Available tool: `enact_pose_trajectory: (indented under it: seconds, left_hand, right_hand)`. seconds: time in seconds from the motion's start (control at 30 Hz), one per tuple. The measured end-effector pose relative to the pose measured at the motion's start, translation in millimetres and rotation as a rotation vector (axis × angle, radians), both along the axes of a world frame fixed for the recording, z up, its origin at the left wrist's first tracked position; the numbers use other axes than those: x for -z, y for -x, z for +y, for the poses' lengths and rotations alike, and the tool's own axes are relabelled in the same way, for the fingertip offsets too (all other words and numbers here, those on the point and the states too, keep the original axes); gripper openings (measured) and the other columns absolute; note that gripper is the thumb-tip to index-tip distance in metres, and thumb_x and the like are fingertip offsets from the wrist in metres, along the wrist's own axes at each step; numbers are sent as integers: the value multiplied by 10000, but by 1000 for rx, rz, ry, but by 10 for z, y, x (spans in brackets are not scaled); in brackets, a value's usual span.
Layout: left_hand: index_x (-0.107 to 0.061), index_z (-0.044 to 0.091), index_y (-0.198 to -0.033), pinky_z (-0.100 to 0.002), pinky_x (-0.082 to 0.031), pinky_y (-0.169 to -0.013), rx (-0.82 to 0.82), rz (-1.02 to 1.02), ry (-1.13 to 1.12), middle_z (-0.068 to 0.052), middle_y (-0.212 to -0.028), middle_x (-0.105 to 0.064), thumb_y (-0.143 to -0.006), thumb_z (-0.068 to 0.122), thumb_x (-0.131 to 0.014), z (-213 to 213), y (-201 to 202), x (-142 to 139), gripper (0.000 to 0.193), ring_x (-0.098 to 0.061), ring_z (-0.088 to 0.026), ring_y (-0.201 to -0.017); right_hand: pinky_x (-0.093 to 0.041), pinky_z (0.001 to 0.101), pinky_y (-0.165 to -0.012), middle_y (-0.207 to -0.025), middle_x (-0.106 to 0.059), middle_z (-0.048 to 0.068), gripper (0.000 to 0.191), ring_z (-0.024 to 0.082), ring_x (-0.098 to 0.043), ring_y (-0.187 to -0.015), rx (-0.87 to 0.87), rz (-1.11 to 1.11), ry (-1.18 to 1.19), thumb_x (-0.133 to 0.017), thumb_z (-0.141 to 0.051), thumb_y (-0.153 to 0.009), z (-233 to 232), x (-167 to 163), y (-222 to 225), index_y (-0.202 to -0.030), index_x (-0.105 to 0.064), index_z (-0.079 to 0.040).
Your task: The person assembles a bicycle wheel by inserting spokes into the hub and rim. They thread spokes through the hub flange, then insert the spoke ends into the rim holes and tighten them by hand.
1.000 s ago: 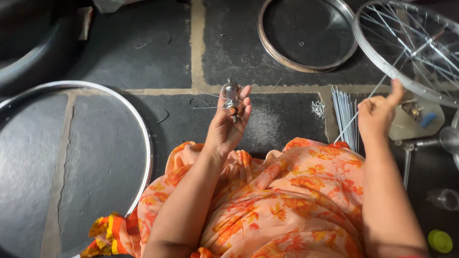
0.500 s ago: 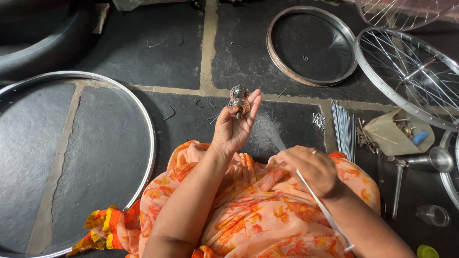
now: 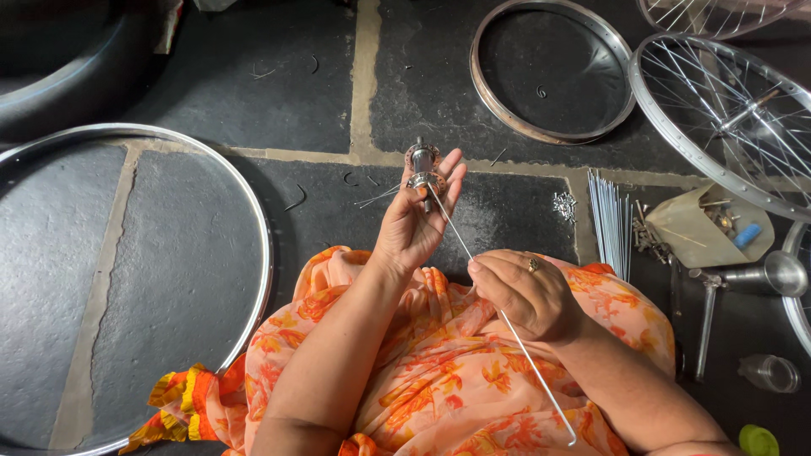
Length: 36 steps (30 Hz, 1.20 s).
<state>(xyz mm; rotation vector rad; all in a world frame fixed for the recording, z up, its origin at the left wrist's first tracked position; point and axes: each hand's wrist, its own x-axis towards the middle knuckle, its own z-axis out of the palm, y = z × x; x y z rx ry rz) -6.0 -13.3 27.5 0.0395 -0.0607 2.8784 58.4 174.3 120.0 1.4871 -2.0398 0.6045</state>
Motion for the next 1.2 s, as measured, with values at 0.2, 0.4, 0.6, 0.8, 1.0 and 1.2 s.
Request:
enact_pose_trajectory:
  seconds: [0.2, 0.4, 0.6, 0.8, 1.0, 1.2]
  left_hand:
    - [-250, 308, -1584, -381, -447, -1107, 1, 12, 47, -250, -1578, -397, -863, -53, -584, 15, -4, -23, 873, -506, -348, -1386]
    - [-303, 222, -1551, -390, -473, -1131, -14, 34, 80, -240, -1566, -416, -880, -53, -578, 28, -7, -14, 775, -516, -346, -1376]
    - [-316, 221, -1534, -383, -461, -1094, -24, 14, 81, -237, -1567, -411, -865, -74, -564, 48, 1, -13, 772, -517, -349, -1374]
    - [-323, 240, -1525, -380, -460, -1092, -22, -13, 63, -233, -1571, -400, -859, -79, -561, 40, 1, -22, 776, -506, -359, -1377]
    - [-346, 220, -1505, -388, -460, -1100, -14, 0, 48, -230, -1565, -410, -858, -83, -556, 50, 2, -6, 745, -511, -358, -1381]
    - [-355, 204, -1502, -385, -477, -1120, -22, 10, 90, -232, -1566, -417, -870, -91, -537, 48, 13, -24, 720, -522, -358, -1369]
  right_hand:
    - [-632, 395, -851, -1101, -666, 162, 404, 307, -713, -986, 55, 17, -11, -754, 36, -874, 24, 30, 13, -1230, -564, 28]
    - [-630, 403, -856, -1109, -654, 161, 384, 313, -713, -993, 30, 19, -22, -753, 12, -885, 21, 63, 45, -1217, -560, 39]
    - [-625, 418, -843, -1069, -652, 158, 319, 309, -711, -961, 36, 40, -43, -717, -36, -913, 33, 84, 49, -1192, -591, 52]
    - [-626, 415, -842, -1076, -661, 157, 317, 317, -714, -970, 30, 39, -43, -709, -38, -912, 38, 116, 55, -1199, -598, 39]
    - [-622, 412, -845, -1079, -661, 161, 329, 317, -710, -976, 32, 40, -33, -710, -40, -914, 50, 137, 56, -1211, -589, 34]
    - [-620, 399, -826, -1079, -662, 154, 331, 310, -712, -981, 51, 70, -29, -702, -43, -927, 42, 132, 65, -1227, -582, 29]
